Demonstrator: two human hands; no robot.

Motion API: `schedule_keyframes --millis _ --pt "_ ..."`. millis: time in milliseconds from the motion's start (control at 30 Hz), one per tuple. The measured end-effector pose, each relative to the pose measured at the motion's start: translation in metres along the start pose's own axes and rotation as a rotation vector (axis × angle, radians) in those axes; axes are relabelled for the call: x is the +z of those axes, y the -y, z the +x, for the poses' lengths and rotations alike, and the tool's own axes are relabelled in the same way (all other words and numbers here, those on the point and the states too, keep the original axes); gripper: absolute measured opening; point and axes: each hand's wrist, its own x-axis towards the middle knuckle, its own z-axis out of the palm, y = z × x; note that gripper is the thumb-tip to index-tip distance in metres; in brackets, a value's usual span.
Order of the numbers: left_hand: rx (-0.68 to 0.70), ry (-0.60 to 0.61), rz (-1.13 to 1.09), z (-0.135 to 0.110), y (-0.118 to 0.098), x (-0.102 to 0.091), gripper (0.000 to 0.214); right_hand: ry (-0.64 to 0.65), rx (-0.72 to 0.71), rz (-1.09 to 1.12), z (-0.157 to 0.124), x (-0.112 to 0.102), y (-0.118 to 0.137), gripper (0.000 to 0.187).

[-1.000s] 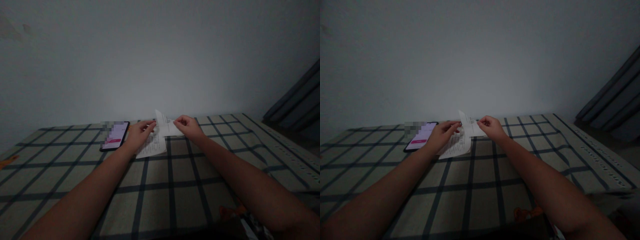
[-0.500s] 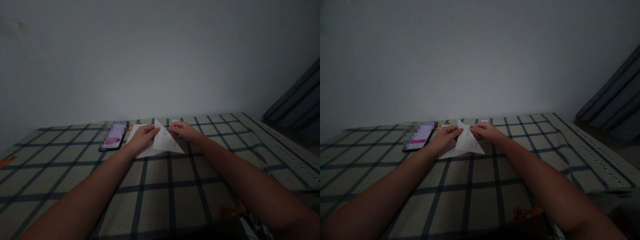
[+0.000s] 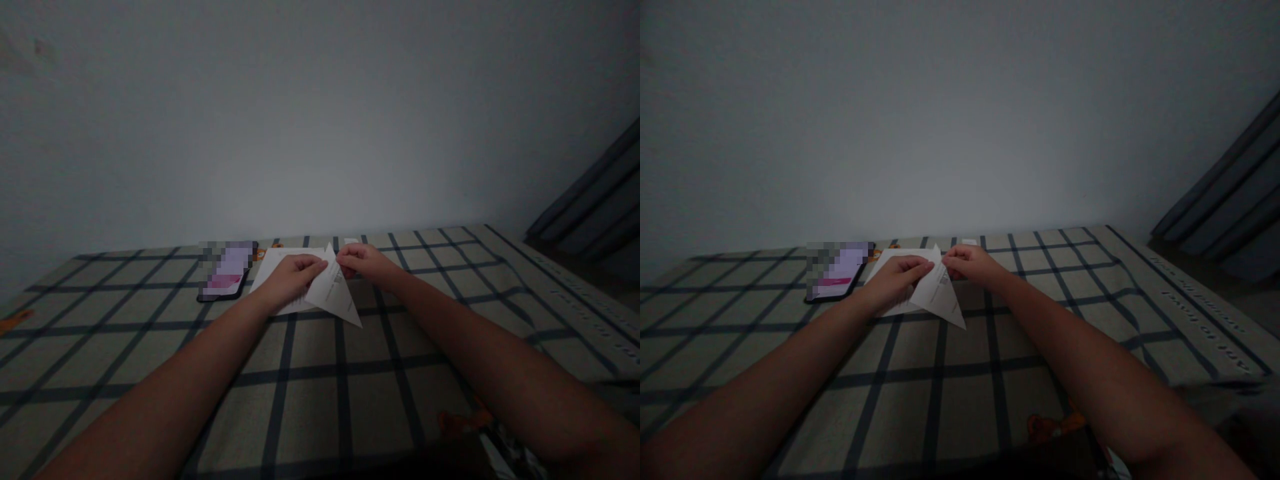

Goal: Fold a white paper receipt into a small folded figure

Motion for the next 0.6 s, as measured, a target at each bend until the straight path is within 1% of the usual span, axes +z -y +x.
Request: schedule_keyframes --millis 133,200,433,600 --pt "-0.004 0.086 0.103 -0.0027 -0.0016 0.0012 0.037 0.022 0.012 -0.004 -0.0001 0.0011 0.0001 0.03" --pt "0.006 0.105 0.154 -0.0035 -0.002 0.0014 0.037 0.017 0.015 -0.027 -0.0005 0.0014 0.0014 0.031" --pt "0.052 0.099 0.235 -0.0034 -0.0005 -0.0003 0.035 -0.008 0.066 -0.019 -0.0014 0.0026 0.0049 0.036" --pt "0.059 0.114 0.257 -0.0029 -0.0002 -0.0015 0.035 -0.003 0.068 0.005 0.0007 0.0016 -0.0021 0.036"
